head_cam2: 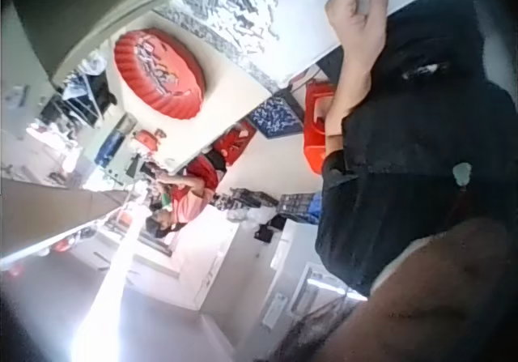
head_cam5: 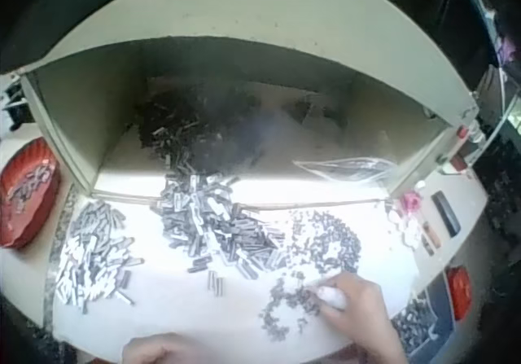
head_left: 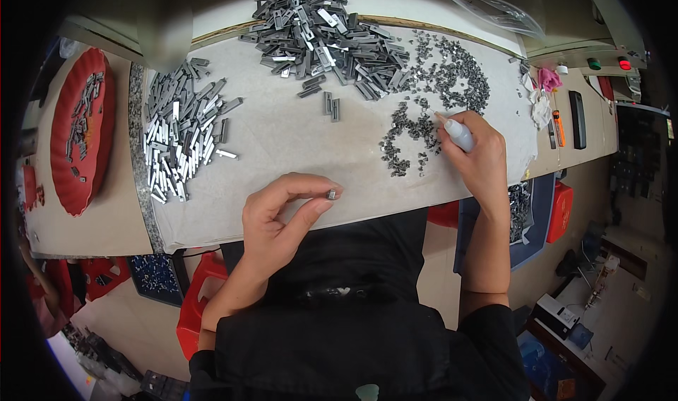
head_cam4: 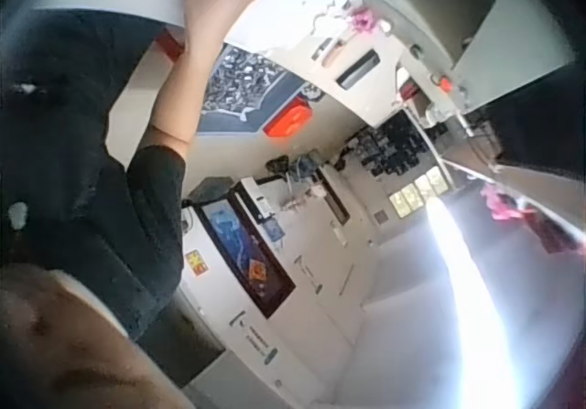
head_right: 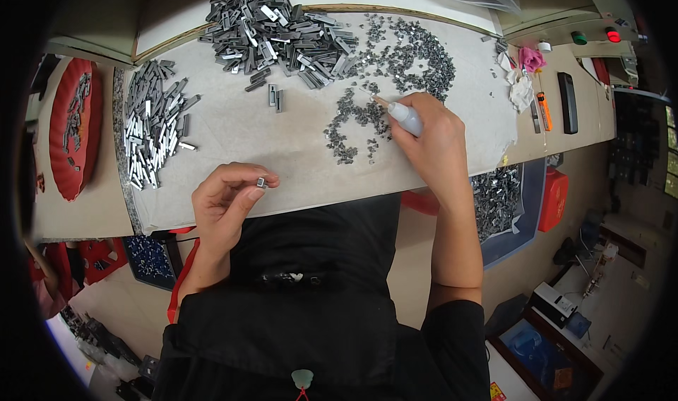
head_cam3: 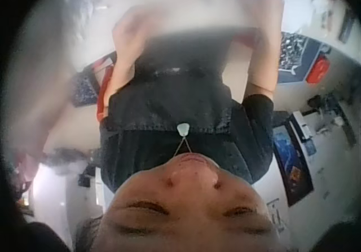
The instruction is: The person applies glue to small metal circles and metal brackets with a glue applicator bottle, then assembles the components by hand at a factory workbench.
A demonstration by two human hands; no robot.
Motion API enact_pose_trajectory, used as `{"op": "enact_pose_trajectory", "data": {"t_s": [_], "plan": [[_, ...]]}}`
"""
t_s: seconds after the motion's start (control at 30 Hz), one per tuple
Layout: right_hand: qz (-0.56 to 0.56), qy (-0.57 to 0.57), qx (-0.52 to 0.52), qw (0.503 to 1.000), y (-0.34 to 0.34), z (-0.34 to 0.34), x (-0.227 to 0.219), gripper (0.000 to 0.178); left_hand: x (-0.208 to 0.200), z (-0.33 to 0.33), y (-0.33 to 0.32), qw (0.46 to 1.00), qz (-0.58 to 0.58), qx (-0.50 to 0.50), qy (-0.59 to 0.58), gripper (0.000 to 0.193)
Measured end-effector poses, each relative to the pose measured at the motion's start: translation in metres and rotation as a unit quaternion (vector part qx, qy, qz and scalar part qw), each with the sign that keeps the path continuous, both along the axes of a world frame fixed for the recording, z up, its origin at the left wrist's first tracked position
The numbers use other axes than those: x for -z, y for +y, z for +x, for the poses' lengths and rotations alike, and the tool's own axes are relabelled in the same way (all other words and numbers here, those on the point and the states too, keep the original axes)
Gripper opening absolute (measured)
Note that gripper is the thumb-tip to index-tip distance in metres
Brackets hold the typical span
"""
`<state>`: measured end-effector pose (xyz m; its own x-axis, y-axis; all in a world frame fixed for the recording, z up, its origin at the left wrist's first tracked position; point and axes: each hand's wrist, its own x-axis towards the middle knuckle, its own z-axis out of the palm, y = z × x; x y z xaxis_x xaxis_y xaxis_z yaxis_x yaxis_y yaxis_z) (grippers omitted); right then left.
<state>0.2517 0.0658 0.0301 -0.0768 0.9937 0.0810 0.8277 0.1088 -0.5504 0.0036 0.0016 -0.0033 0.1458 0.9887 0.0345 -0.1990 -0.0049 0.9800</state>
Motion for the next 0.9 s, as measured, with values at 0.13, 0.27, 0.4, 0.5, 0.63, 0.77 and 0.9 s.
{"op": "enact_pose_trajectory", "data": {"t_s": [0.13, 0.27, 0.4, 0.5, 0.63, 0.77, 0.9], "plan": [[-0.006, -0.010, 0.002, 1.000, 0.000, 0.001, 0.001, 0.013, -0.001, -0.001, 0.001, 1.000, 0.007, 0.003, 0.010, 0.013], [-0.014, -0.003, 0.014, 1.000, -0.001, 0.001, 0.002, 0.013, -0.001, -0.002, 0.000, 1.000, -0.001, -0.009, 0.011, 0.013], [0.035, 0.095, 0.012, 0.995, -0.008, -0.004, 0.002, 0.009, -0.002, -0.004, 0.002, 0.998, 0.022, 0.040, 0.038, 0.014], [0.011, 0.210, -0.008, 0.978, -0.022, -0.029, -0.004, 0.010, -0.001, -0.004, 0.003, 0.998, 0.028, 0.048, 0.043, 0.014], [0.000, 0.358, -0.080, 0.930, -0.039, -0.064, -0.001, 0.016, 0.001, 0.000, 0.000, 1.000, 0.003, -0.001, 0.022, 0.014], [0.010, 0.401, -0.125, 0.907, -0.042, -0.079, 0.009, 0.018, 0.000, 0.000, 0.001, 1.000, 0.008, 0.004, 0.019, 0.015], [0.027, 0.384, -0.150, 0.911, -0.041, -0.083, 0.010, 0.020, -0.001, -0.001, 0.001, 0.999, 0.025, 0.008, 0.039, 0.015]]}}
